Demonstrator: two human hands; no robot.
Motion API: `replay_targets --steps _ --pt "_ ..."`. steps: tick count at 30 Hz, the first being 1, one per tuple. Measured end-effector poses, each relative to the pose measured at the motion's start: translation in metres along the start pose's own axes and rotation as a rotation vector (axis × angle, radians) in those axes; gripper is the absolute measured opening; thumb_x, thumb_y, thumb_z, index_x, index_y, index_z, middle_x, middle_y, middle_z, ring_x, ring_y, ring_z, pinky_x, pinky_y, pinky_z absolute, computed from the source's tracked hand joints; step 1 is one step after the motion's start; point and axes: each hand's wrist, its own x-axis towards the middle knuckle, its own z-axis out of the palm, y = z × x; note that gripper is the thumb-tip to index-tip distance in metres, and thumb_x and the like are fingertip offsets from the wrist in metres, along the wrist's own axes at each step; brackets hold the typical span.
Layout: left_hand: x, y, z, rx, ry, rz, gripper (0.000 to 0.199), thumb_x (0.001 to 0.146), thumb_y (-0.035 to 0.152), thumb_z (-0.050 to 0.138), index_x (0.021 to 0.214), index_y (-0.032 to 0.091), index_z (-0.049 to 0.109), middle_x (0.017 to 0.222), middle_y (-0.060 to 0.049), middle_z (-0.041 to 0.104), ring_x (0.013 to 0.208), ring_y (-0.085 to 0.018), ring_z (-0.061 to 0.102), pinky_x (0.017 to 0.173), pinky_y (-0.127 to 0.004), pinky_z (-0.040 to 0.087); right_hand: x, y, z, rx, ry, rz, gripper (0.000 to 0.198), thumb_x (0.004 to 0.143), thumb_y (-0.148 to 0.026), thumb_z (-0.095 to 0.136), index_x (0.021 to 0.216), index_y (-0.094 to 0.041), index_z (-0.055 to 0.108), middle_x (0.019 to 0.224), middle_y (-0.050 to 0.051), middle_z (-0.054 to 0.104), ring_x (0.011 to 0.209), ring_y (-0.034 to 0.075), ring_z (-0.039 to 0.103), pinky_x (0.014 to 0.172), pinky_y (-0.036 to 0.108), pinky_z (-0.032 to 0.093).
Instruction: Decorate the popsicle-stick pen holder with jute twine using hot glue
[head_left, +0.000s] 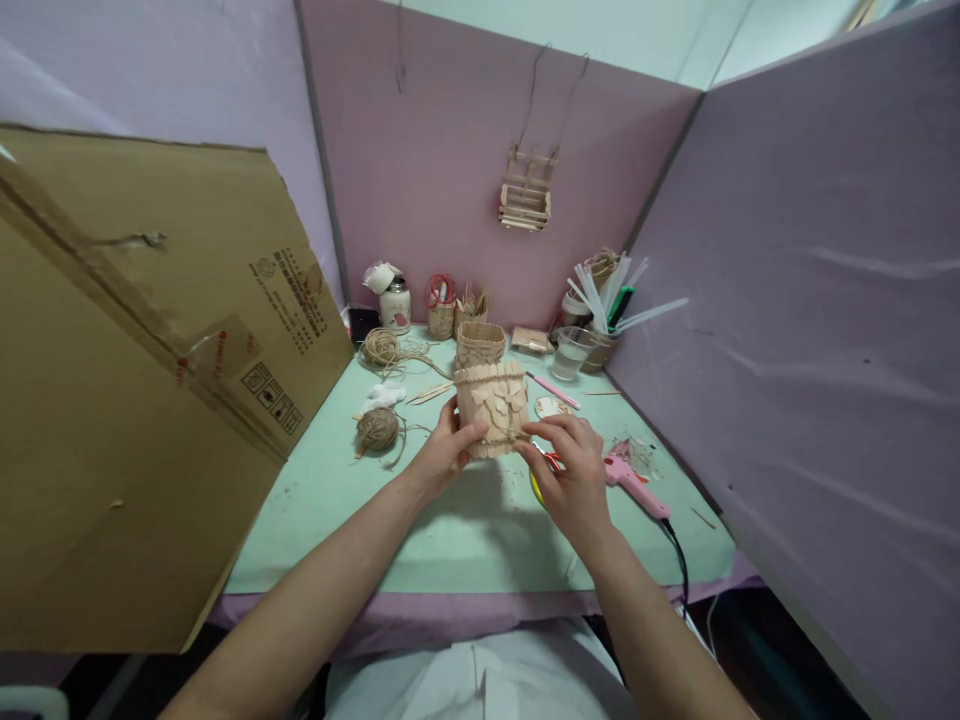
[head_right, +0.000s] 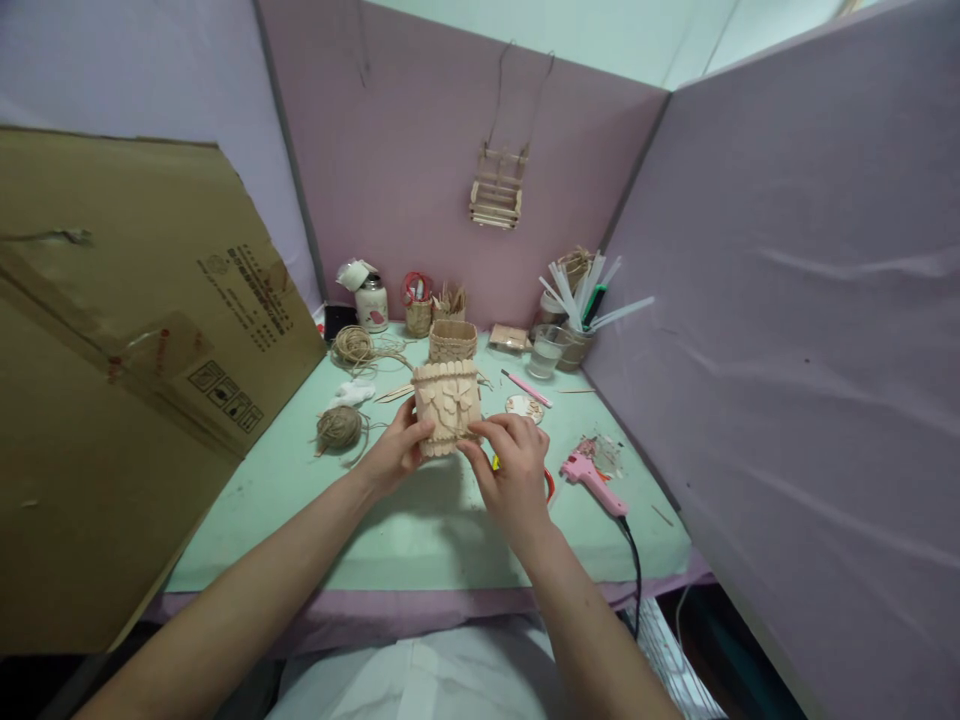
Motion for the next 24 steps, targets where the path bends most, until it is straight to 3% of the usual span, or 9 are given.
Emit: replay_targets --steps 13,18,24 --pt "0.004 -0.006 -0.004 -0.002 -0.025 0.031 0.078 0.065 0.032 0.083 0.13 0.025 0.041 0.141 -0.015 0.052 0.126 -0.034 0.054 0.102 -0.051 0.045 0.01 -0.01 0.009 0.156 -0.014 0.214 0.021 0.092 -0.027 0.058 0.072 -0.02 0.059 0.075 0.002 0.061 0.079 0.019 0.055 0.072 0.032 0.039" --pt "0.003 -0.005 -0.003 0.019 -0.011 0.039 0.077 0.066 0.032 0.083 0.131 0.026 0.041 0.141 -0.014 0.051 0.13 -0.035 0.049 0.105 -0.054 0.042 0.013 -0.016 0.009 0.182 -0.033 0.271 0.02 0.092 -0.028 0.056 0.074 -0.02 0.061 0.071 0.001 0.062 0.071 0.017 0.056 0.065 0.029 0.038" --pt "0.003 -0.005 -0.003 0.012 -0.001 0.066 0.078 0.064 0.032 0.083 0.13 0.025 0.042 0.144 -0.014 0.048 0.131 -0.035 0.048 0.106 -0.053 0.041 0.014 -0.016 0.005 0.186 -0.034 0.225 0.011 0.09 -0.025 0.057 0.083 -0.021 0.064 0.077 0.001 0.068 0.072 0.016 0.06 0.065 0.029 0.043"
